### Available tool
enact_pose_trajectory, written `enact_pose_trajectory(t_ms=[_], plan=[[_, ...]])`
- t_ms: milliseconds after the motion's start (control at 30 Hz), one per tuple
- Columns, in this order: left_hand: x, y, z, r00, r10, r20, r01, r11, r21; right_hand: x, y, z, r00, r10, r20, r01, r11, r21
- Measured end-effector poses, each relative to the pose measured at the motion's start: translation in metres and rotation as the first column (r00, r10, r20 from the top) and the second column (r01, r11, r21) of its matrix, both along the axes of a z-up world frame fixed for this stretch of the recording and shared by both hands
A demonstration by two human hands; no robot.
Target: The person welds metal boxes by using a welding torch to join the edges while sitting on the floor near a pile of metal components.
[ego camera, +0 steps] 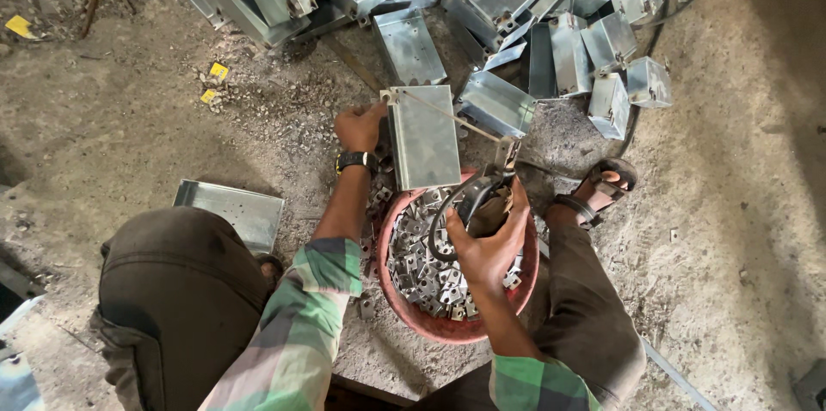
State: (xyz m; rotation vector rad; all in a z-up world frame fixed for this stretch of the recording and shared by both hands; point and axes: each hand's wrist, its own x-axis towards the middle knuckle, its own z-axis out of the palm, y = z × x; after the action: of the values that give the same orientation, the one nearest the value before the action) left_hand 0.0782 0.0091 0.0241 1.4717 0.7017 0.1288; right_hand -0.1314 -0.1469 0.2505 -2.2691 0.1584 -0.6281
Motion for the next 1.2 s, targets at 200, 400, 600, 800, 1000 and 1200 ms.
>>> enact_pose_trajectory(t_ms=[200, 400, 600, 800, 1000, 1200], plan=[[0.000, 0.002, 0.006, 0.999, -0.014, 0.037, 0.014, 1.000, -0.001, 0.001, -0.001, -0.008, 1.000, 0.000, -0.007, 0.000, 1.000, 0.025], [0.000, -0.006, -0.011, 0.991, 0.024, 0.132, 0.000, 0.984, -0.181, -0.002, -0.003, -0.004, 1.000, 0.019, -0.007, -0.019, 1.000, -0.013], [0.012, -0.003, -0.054, 0.992, -0.070, 0.109, 0.048, 0.980, 0.193, -0.002, 0.001, 0.000, 0.999, 0.020, -0.046, -0.016, 0.995, 0.095], [0.011, -0.006, -0.046, 0.986, -0.025, 0.166, 0.038, 0.996, -0.078, 0.001, 0.002, 0.000, 0.998, 0.029, 0.056, -0.023, 0.995, -0.100], [-0.004, -0.003, -0.033, 0.990, -0.065, 0.124, 0.066, 0.998, -0.005, 0.000, 0.002, 0.001, 0.999, 0.029, -0.027, -0.028, 0.999, 0.041], [-0.006, 0.001, -0.039, 0.991, -0.069, 0.115, 0.064, 0.997, 0.049, 0.001, 0.003, 0.001, 0.999, 0.045, -0.005, -0.045, 0.999, 0.000]])
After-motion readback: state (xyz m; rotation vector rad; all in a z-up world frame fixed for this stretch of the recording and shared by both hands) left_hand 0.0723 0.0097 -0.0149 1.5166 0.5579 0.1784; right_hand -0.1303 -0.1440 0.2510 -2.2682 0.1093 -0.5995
